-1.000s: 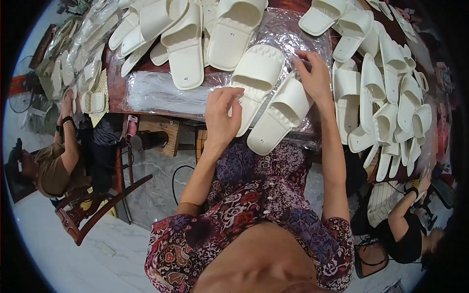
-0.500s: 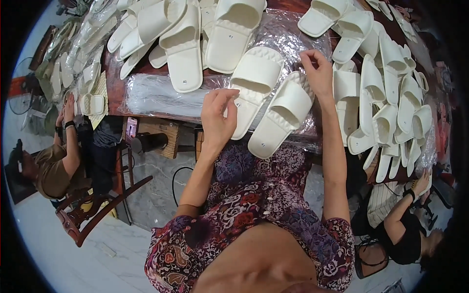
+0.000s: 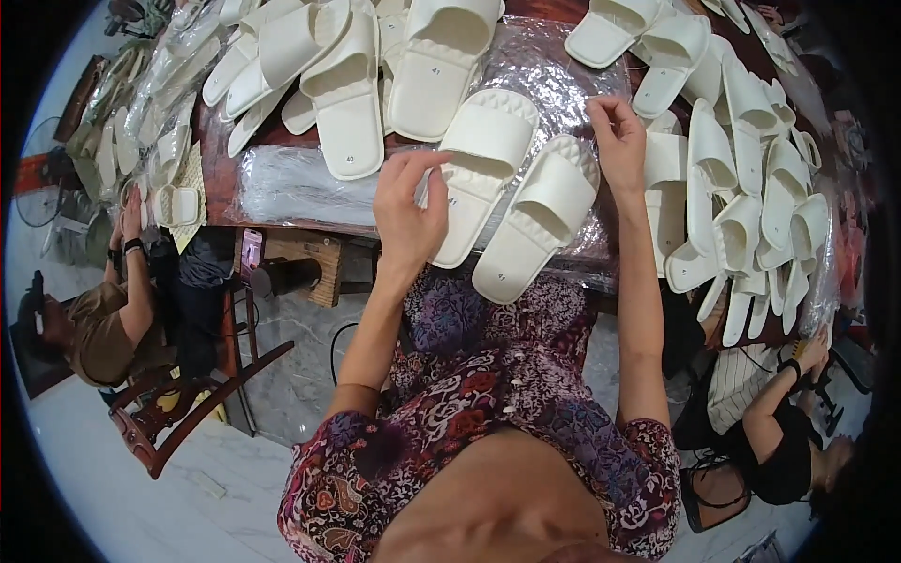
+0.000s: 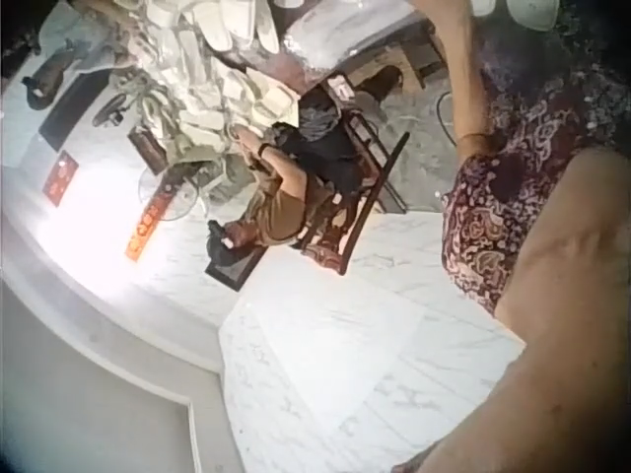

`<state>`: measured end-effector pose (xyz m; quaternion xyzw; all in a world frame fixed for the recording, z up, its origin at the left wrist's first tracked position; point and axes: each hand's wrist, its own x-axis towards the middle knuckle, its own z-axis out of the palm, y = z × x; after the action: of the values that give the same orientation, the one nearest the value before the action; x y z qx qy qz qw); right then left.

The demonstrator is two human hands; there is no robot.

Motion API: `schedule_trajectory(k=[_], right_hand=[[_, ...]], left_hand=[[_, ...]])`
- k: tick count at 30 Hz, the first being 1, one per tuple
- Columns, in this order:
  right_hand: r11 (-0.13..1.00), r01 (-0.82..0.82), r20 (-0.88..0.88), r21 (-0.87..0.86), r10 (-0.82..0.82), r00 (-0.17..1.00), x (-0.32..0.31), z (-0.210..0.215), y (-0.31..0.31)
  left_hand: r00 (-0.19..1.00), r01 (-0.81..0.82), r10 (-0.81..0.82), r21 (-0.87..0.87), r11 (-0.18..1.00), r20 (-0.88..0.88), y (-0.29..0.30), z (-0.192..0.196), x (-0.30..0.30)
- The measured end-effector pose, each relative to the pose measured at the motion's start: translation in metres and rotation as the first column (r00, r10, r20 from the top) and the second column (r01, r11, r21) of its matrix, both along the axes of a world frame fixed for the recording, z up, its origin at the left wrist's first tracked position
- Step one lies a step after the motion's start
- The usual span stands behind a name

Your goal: The person assembles and inspects white room slippers by hand at a large workshop table.

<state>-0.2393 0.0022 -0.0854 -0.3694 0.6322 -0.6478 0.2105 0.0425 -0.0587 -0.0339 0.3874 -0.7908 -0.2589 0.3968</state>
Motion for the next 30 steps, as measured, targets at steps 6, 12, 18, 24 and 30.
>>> schedule_trajectory(k=[6, 12, 18, 24, 30], right_hand=[[0.997, -0.059, 0.012, -0.051, 0.06, 0.998, 0.008, 0.009, 0.001], [0.995, -0.097, -0.083, 0.002, 0.097, 0.992, 0.017, 0.02, 0.001], [0.993, -0.111, -0.077, 0.029, 0.113, 0.991, 0.02, 0.024, 0.003], [0.997, -0.082, -0.01, -0.001, 0.082, 0.997, 0.022, 0.023, 0.0], [0.988, -0.152, 0.049, -0.04, 0.154, 0.987, 0.014, 0.016, -0.003]], left_hand=[[0.982, 0.186, -0.184, -0.061, 0.981, 0.031, -0.02, 0.019, -0.041], [0.935, 0.348, -0.338, -0.09, 0.933, 0.109, -0.041, 0.015, -0.089], [0.896, 0.422, -0.415, -0.012, 0.906, 0.157, -0.049, 0.006, -0.121], [0.885, 0.442, -0.425, -0.051, 0.896, 0.19, -0.055, 0.005, -0.125], [0.86, 0.477, -0.451, -0.06, 0.877, 0.24, -0.056, 0.005, -0.126]])
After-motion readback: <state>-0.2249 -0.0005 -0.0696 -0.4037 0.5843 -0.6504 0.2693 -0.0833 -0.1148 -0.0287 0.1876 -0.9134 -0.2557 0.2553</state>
